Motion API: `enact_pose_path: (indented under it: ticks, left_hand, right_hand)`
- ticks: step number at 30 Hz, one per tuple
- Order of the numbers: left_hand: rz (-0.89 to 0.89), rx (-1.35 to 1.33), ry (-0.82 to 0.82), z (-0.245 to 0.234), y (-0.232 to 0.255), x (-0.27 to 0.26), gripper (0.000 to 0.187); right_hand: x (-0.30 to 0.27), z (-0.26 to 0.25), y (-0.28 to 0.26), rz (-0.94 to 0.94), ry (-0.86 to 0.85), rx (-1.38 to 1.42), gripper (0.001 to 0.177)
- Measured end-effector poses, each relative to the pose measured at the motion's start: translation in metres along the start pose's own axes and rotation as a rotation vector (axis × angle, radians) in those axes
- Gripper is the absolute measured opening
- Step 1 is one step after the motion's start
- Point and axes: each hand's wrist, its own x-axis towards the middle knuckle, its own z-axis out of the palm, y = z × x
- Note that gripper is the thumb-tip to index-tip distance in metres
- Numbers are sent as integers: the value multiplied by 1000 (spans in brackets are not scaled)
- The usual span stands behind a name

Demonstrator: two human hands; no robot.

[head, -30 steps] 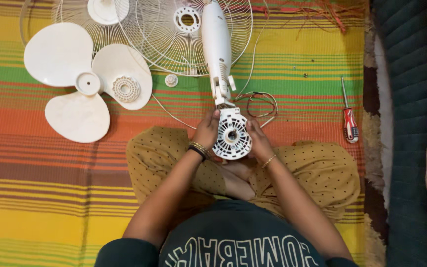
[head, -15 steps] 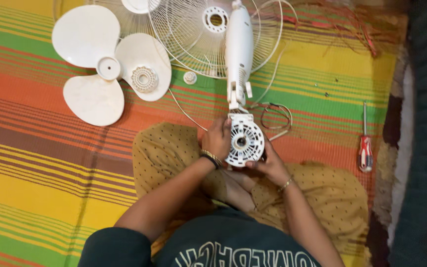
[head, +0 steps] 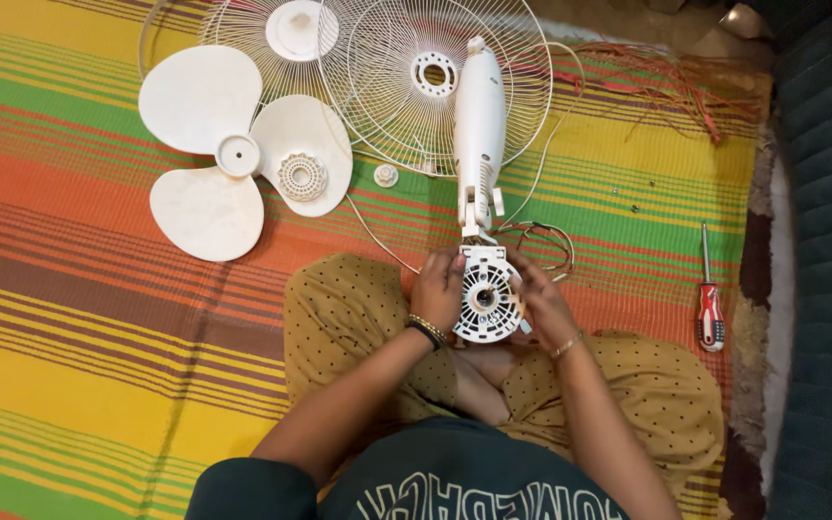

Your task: The person assembles a white pedestal fan by attaching the motor housing to the neck and securing it with a screw. They use a screwdriver to tighten the screw and then attach the fan blades to the motor shaft.

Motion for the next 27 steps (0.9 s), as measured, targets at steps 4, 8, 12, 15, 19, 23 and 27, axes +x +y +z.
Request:
enact_pose_path:
  ticks: [4, 8, 12, 15, 19, 23, 27]
  left_hand:
    - [-44, -22, -36, -6, 7, -8, 36]
    - [-77, -74, -45, -9, 9, -8, 45]
    - [-132, -161, -72, -8, 4, -8, 39]
    - [-87, -208, -83, -7, -5, -5, 35]
    - [-73, -249, -103, -2, -22, -7, 33]
    - [-131, -375, -156, 10, -41, 0, 33]
    - [-417, -683, -265, 14, -57, 15, 37]
  right_hand:
    - [42, -7, -3, -14, -6, 25, 30]
    - [56, -9, 0, -28, 15, -198, 23]
    - [52, -9, 9, -12, 103, -193, 18]
    - [59, -14, 11, -117, 65, -276, 16]
    - [62, -22, 18, -19, 64, -131, 10]
    - [67, -28, 13, 15, 7, -94, 13]
    - [52, -15, 11, 75, 2, 175, 8]
